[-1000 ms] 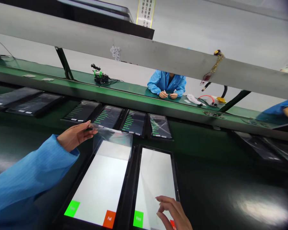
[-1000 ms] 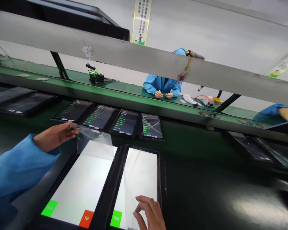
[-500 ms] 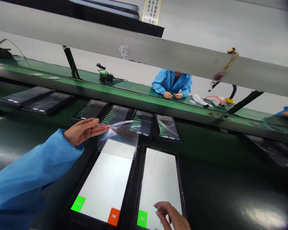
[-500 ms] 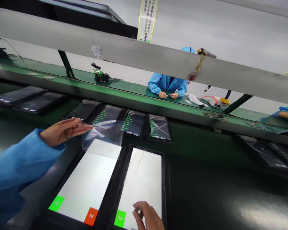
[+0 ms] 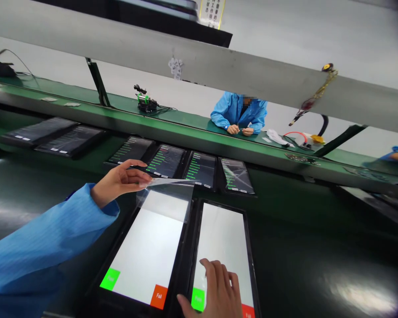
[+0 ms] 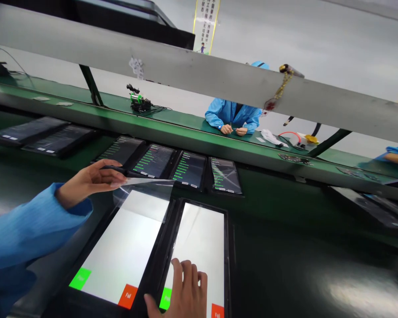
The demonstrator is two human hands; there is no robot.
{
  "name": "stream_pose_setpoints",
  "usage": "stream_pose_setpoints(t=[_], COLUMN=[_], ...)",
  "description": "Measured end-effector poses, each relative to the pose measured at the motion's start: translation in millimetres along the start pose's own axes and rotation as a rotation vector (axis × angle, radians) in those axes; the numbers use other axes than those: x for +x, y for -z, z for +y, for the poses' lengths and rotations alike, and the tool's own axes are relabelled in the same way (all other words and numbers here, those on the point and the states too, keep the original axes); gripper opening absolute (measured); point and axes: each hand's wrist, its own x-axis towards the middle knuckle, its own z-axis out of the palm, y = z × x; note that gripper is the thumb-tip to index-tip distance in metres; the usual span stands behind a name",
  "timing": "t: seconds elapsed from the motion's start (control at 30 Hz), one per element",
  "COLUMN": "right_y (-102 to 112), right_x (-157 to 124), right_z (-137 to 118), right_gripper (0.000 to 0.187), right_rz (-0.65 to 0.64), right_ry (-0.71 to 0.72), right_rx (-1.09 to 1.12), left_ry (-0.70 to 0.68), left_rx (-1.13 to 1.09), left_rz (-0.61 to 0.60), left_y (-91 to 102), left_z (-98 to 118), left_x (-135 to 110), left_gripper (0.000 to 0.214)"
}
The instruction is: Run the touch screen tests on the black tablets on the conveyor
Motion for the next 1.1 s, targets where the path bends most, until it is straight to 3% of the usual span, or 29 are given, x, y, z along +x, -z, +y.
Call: stream_pose_setpoints(t=[0.17,0.3,0.37,0.6,0.8,1.1], right_y=[2,16,25,42,38,46], right_x=[5,20,29,46,48,50], right_z=[-3,9,16,22,19,21], right_gripper=[0.058,0.045,0.038,0.014,0.04,0.027], right_rz=[0.046,0.007,-0.057,-0.35,-0.61,-0.6], right_ry=[0.035,0.352,0.445,0.44,0.527,0.512], right_rx=[0.018,-0.007,-0.002,0.137,0.214,0.241], left_ry=[-0.009,-0.002,0.001,0.006,0.013,0.025], left_rx=[0.069,0.111,0.127,0.169,0.175,0.162], left_rz=[-0.032,-0.084,-0.109,-0.134,-0.128,-0.149], left_y=[2.8,6.0,6.5,8.0,10.1,10.5], left_z=[-2,-9,-11,-8,-12,-15], left_x=[-1,0,-1,-7,-11,-12], left_gripper=[0.047,0.046,0.046,0.044,0.042,0.039])
